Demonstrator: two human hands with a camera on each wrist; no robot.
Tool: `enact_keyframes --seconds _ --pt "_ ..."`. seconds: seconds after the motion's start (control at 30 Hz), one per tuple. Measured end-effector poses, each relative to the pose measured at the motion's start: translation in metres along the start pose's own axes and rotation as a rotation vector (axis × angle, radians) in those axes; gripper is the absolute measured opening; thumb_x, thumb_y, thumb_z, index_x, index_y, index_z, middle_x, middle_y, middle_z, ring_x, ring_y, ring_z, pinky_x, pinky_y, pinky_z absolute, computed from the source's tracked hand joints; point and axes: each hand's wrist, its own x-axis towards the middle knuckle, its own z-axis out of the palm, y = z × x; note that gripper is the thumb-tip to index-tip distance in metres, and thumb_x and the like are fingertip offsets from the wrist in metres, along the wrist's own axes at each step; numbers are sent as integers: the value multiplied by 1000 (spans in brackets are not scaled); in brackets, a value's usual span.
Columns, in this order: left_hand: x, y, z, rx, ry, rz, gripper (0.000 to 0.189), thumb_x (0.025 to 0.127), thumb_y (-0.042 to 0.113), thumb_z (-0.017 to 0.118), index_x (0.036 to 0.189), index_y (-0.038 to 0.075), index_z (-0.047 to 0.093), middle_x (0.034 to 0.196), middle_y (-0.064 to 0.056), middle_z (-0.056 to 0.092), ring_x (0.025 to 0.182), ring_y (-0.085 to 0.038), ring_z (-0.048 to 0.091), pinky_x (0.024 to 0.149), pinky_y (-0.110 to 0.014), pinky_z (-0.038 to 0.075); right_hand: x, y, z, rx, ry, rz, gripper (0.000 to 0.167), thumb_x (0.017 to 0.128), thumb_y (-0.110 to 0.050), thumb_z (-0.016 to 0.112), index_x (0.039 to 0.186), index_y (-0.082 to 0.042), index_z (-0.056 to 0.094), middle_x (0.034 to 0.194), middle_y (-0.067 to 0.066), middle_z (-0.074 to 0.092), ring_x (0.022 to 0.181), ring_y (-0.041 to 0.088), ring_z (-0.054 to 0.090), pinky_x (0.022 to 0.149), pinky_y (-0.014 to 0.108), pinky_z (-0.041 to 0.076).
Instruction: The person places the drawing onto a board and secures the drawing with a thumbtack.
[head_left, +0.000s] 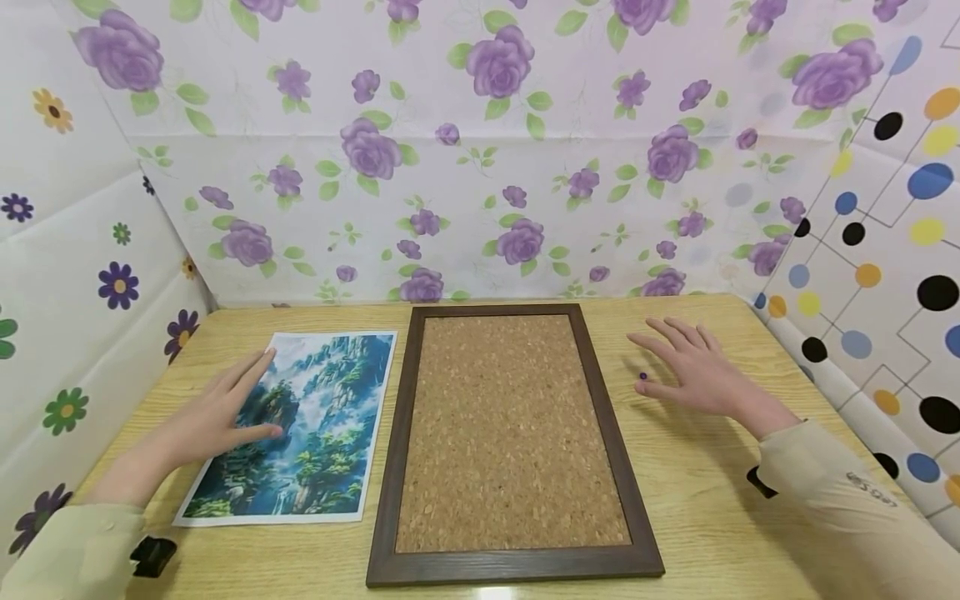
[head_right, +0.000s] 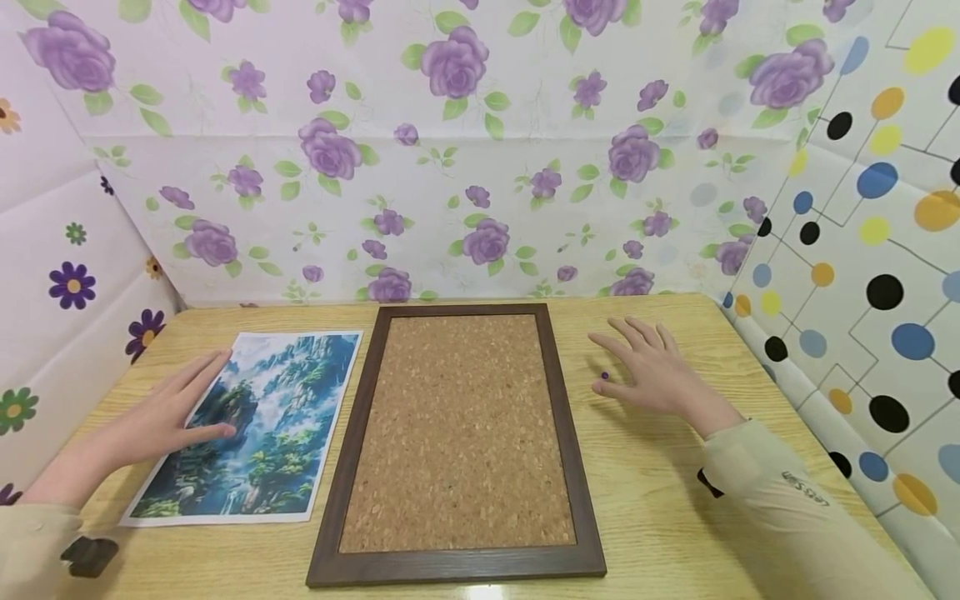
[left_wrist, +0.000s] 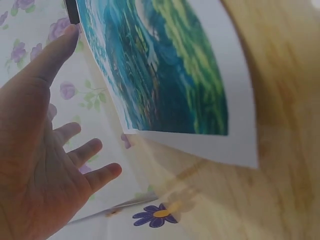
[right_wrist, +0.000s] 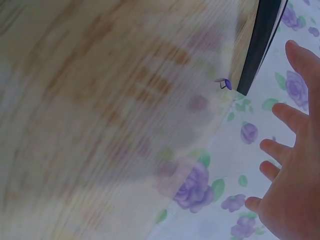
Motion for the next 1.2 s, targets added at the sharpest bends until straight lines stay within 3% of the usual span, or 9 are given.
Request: enact_keyframes --seconds 0.33,0.5,0.7,0.97,1.2 --pt "-5 -9 4 -35 -17 -67 113 86 44 75 161 13 -3 159 -34 14 139 -60 21 102 -77 26 -1 1 4 17 -1 -11 76 91 -57 63 154 -23 36 163 18 22 148 46 16 112 73 11" --pt "-9 -13 4 -68 -43 -101 110 87 40 74 160 4 1 154 -40 18 136 -63 24 100 -77 28 0 2 6 18 0 -23 77 90 -56 64 153 -22 37 162 18 23 148 47 16 112 73 11" --pt "-11 -15 4 -125 -61 -156 104 88 39 74 158 -2 8 147 -40 29 125 -60 41 90 -73 41 2 1 6 20 11 -27 76 90 -55 65 152 -20 38 162 19 24 147 47 17 111 72 13" --pt "-12 -18 9 -124 -54 -163 107 85 38 77 155 -8 11 137 -41 39 119 -58 48 88 -68 45 4 1 7 33 11 -30 76 90 -54 65 152 -19 40 161 19 24 147 48 18 111 72 13" --pt "-13 -18 12 -98 -50 -179 108 82 36 79 153 -13 14 132 -40 45 115 -55 51 87 -65 47 6 2 12 35 39 -40 73 90 -50 68 150 -16 43 159 21 29 143 48 26 110 71 21"
